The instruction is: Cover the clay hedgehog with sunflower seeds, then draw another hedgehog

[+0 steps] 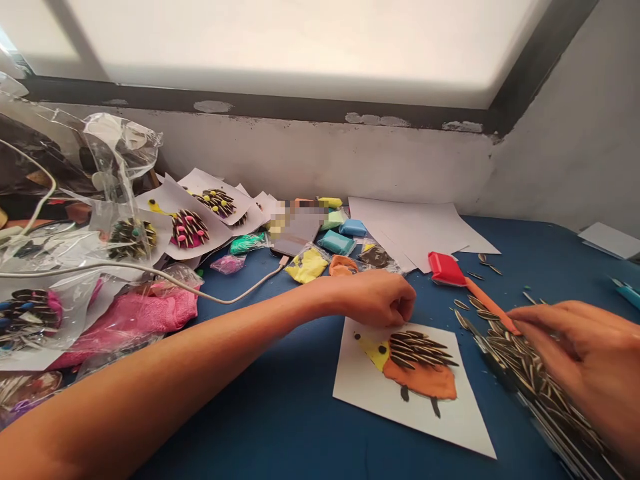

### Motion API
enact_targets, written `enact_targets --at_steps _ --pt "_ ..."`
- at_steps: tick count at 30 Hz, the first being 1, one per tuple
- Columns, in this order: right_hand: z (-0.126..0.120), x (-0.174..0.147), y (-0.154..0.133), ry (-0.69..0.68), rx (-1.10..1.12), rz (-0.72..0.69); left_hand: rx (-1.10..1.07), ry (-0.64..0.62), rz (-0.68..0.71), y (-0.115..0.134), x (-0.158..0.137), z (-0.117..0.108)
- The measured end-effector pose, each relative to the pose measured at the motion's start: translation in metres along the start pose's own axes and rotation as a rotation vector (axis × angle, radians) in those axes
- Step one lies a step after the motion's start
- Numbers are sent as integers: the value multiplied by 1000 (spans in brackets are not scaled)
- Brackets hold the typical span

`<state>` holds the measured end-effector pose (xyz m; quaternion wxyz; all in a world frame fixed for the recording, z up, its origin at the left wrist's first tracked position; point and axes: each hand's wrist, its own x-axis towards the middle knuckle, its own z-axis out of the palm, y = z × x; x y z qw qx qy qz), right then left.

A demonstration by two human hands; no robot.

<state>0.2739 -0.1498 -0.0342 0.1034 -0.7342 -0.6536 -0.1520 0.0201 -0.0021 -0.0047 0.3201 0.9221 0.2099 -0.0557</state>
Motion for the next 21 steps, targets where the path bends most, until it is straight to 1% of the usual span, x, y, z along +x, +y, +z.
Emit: enact_targets --at_steps 2,4,6,11,14,21 --pt "0 5 8 -47 -35 91 0 0 -5 1 -1 0" --pt "-1 8 6 -91 -22 142 -1 4 -6 2 -1 0" --pt "-4 11 0 -129 -8 169 2 9 -11 3 -2 0" --pt "-8 18 -17 -301 -51 191 15 17 -18 4 -2 0" --pt "-7 20 -20 -303 -51 156 14 16 -13 3 -2 0" --pt "-3 21 -17 -280 -5 81 -6 20 -3 -2 0 4"
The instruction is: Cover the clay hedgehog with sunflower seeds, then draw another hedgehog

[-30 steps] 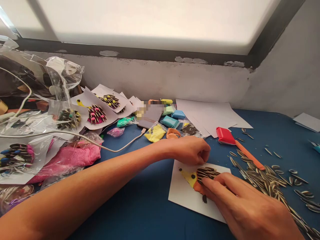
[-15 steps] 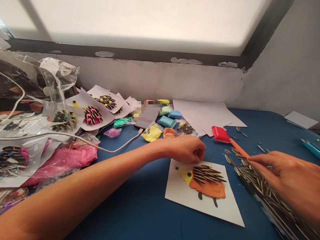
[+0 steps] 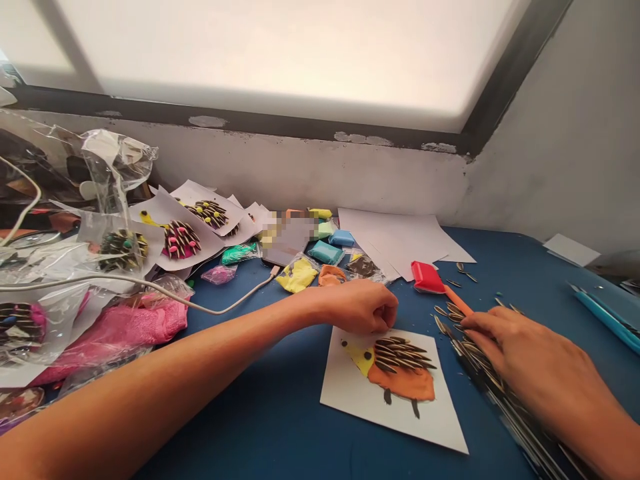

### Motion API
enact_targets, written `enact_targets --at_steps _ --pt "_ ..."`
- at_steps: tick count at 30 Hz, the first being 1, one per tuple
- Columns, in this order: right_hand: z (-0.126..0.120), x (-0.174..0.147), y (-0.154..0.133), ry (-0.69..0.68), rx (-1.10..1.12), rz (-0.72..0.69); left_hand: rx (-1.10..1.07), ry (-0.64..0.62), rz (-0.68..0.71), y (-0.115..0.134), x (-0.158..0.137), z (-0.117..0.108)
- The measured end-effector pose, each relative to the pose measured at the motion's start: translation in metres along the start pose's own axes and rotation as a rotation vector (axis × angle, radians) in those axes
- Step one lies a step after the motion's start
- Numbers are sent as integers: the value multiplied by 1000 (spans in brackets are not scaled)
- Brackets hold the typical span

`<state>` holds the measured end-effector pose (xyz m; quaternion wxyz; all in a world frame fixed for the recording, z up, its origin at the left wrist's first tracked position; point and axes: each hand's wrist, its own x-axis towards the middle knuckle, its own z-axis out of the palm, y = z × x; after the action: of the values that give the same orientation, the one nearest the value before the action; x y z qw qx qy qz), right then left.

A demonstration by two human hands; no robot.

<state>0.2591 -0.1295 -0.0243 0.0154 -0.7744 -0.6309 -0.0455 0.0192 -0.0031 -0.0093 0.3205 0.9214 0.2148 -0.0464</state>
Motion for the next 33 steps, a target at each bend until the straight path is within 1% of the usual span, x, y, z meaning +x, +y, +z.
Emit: enact_targets --at_steps 2,5,8,10,13,15,18,22,25,28,33 --pt "-2 1 0 -8 19 2 0 -4 -4 -1 1 1" --pt "-12 0 1 -32 43 50 -7 -4 -2 -2 2 1" --pt "-25 -4 10 -123 71 97 -14 2 -1 -1 2 1" --pt "-31 -7 17 -200 96 96 -21 3 -2 -1 2 1" --pt "-32 -10 23 -295 116 73 -36 1 -4 -1 2 1" --pt "-28 -11 21 -328 113 72 -42 3 -15 -2 2 1" --pt "-20 -9 11 -300 87 107 -55 3 -32 -2 2 2" --pt "-14 -4 0 -201 74 135 -59 3 -52 1 2 1" --pt "-18 -4 1 -131 106 122 -46 0 -57 2 1 0" --pt "-23 -5 6 -75 161 97 -46 6 -33 1 1 0" --pt "-14 -3 3 2 227 30 -53 10 -23 -2 1 1"
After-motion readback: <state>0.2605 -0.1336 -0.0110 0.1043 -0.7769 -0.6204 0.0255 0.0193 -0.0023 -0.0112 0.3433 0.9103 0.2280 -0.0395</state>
